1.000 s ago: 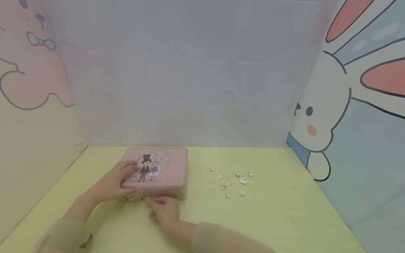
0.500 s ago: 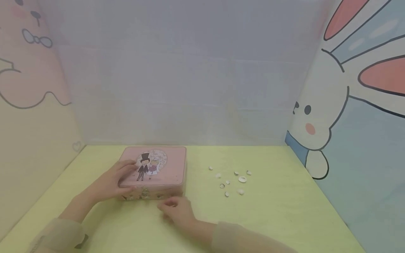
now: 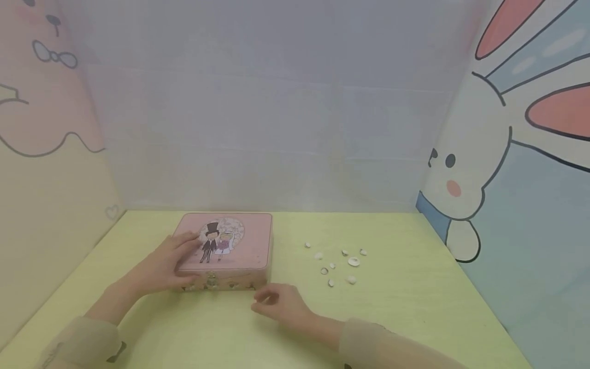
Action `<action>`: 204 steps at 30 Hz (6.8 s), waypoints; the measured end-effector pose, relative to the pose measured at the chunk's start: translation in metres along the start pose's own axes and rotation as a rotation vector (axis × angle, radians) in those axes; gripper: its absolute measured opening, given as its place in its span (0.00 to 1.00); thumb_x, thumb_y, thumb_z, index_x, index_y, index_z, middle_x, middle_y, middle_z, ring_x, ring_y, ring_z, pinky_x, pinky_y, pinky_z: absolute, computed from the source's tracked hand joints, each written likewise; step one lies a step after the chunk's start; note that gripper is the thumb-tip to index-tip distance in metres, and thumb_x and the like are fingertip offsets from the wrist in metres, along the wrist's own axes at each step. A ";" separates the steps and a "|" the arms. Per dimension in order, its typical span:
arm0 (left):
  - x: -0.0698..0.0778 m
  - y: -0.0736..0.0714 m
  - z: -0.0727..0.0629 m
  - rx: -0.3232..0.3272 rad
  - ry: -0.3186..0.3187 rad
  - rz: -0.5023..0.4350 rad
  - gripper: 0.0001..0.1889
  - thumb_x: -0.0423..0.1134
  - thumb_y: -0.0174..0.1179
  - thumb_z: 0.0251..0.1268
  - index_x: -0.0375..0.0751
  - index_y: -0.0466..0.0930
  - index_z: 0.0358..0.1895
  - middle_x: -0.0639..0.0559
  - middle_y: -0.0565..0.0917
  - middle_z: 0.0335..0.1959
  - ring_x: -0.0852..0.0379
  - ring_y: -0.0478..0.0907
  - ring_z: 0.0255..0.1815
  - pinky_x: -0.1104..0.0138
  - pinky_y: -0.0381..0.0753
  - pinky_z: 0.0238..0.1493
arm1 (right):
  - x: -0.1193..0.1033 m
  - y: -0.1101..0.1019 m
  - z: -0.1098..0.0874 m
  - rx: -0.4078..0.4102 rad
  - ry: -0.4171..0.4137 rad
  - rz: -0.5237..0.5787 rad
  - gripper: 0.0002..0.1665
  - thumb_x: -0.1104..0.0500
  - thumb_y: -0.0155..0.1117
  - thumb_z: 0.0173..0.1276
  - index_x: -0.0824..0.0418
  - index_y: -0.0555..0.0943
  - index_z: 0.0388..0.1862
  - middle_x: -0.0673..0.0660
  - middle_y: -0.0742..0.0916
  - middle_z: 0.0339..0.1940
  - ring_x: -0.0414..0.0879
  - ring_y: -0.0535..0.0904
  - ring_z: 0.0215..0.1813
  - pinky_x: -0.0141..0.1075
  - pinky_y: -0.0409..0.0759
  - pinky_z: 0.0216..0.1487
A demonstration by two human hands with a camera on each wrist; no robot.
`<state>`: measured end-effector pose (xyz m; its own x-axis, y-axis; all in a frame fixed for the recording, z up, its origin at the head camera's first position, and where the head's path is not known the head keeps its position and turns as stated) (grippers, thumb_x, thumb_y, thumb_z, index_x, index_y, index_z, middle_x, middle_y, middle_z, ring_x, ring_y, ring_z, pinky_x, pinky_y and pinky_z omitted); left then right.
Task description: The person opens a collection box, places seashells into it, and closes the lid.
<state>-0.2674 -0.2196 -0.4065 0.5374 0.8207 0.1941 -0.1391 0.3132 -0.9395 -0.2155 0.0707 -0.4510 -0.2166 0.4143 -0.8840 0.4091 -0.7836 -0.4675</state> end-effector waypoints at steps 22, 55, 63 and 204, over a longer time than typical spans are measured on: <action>0.003 0.005 0.000 0.070 0.015 0.073 0.41 0.58 0.68 0.45 0.37 0.70 0.61 0.39 0.69 0.65 0.40 0.61 0.67 0.37 0.58 0.62 | 0.021 -0.040 0.023 -0.035 -0.042 0.064 0.41 0.69 0.60 0.63 0.68 0.54 0.73 0.68 0.62 0.72 0.64 0.64 0.68 0.43 0.76 0.57; 0.002 -0.007 0.003 0.065 -0.011 0.020 0.40 0.58 0.68 0.44 0.38 0.71 0.61 0.41 0.70 0.64 0.41 0.62 0.67 0.43 0.59 0.65 | 0.006 -0.020 0.025 0.038 0.068 0.259 0.36 0.47 0.54 0.71 0.63 0.59 0.72 0.64 0.64 0.72 0.60 0.72 0.64 0.44 0.79 0.52; 0.001 -0.005 0.003 0.078 -0.008 0.016 0.40 0.58 0.68 0.44 0.39 0.72 0.61 0.42 0.70 0.64 0.41 0.62 0.67 0.43 0.58 0.65 | 0.004 -0.018 0.028 0.106 0.112 0.331 0.37 0.46 0.56 0.70 0.65 0.61 0.69 0.65 0.66 0.70 0.61 0.72 0.63 0.45 0.80 0.50; -0.082 0.005 0.055 -0.089 -0.237 -0.715 0.51 0.33 0.68 0.54 0.49 0.41 0.76 0.35 0.41 0.75 0.27 0.51 0.69 0.41 0.59 0.64 | -0.002 -0.026 -0.025 -0.011 -0.002 0.185 0.34 0.57 0.59 0.67 0.54 0.56 0.67 0.65 0.72 0.55 0.54 0.78 0.50 0.42 0.79 0.47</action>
<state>-0.3577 -0.2590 -0.4116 0.2768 0.5165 0.8103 0.2488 0.7760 -0.5796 -0.2038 0.1015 -0.4376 -0.1388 0.2626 -0.9549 0.4519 -0.8412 -0.2970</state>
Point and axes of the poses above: each hand's wrist, its own z-axis towards the middle knuckle, its own y-axis out of the palm, x = y × z, the point moved 4 cm from there along z, towards the middle knuckle
